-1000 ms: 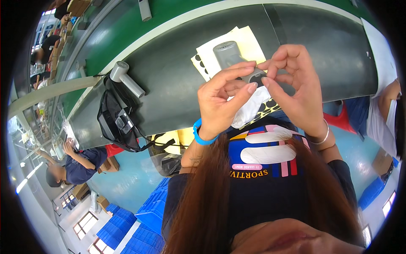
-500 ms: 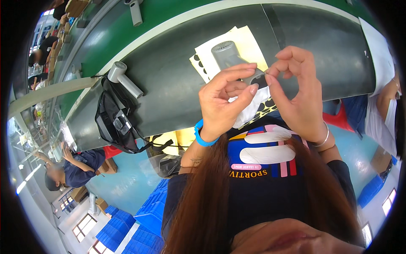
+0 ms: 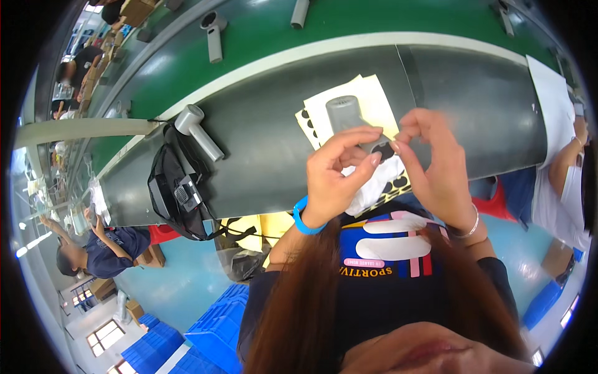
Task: Applying small black circular stickers onto cylindrical plastic parts at an assembly station.
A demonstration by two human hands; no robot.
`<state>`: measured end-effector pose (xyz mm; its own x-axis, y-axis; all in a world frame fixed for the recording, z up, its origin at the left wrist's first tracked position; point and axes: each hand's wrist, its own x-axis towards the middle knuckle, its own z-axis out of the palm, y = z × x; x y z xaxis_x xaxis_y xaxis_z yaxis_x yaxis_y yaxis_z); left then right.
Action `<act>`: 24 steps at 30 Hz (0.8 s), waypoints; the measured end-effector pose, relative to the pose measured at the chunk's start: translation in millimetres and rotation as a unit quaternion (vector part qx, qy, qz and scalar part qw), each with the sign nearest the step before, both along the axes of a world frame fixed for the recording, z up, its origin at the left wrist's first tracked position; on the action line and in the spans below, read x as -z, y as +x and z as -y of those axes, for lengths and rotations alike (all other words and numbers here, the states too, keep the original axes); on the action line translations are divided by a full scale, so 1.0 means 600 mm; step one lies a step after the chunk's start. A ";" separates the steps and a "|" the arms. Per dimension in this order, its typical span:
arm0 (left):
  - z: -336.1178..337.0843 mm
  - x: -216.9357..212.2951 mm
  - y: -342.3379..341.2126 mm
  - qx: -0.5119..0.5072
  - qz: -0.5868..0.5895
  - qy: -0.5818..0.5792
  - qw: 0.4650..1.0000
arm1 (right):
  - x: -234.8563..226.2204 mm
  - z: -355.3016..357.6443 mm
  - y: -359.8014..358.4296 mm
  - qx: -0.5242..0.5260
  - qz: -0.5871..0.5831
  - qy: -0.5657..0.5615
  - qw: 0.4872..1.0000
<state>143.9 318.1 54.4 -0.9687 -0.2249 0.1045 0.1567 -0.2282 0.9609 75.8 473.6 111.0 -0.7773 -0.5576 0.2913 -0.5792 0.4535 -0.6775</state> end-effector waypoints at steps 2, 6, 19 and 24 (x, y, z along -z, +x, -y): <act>0.003 -0.003 -0.005 -0.005 -0.007 0.010 1.000 | 0.001 0.008 -0.005 0.007 0.052 -0.049 0.997; 0.020 -0.011 -0.001 -0.027 -0.009 0.026 0.999 | 0.018 0.020 -0.014 -0.010 0.121 -0.138 0.983; 0.035 -0.011 -0.006 -0.066 -0.024 -0.063 0.996 | 0.043 0.048 -0.015 -0.099 0.218 -0.141 0.961; 0.032 -0.015 -0.007 -0.074 -0.026 -0.023 0.997 | 0.077 0.063 -0.022 -0.166 0.368 -0.083 0.911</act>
<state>139.9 298.6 63.3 -0.9182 -0.3592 0.1669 0.2347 -0.1540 0.9598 62.3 435.6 64.7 -0.5921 -0.7937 -0.1391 -0.0266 0.1918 -0.9811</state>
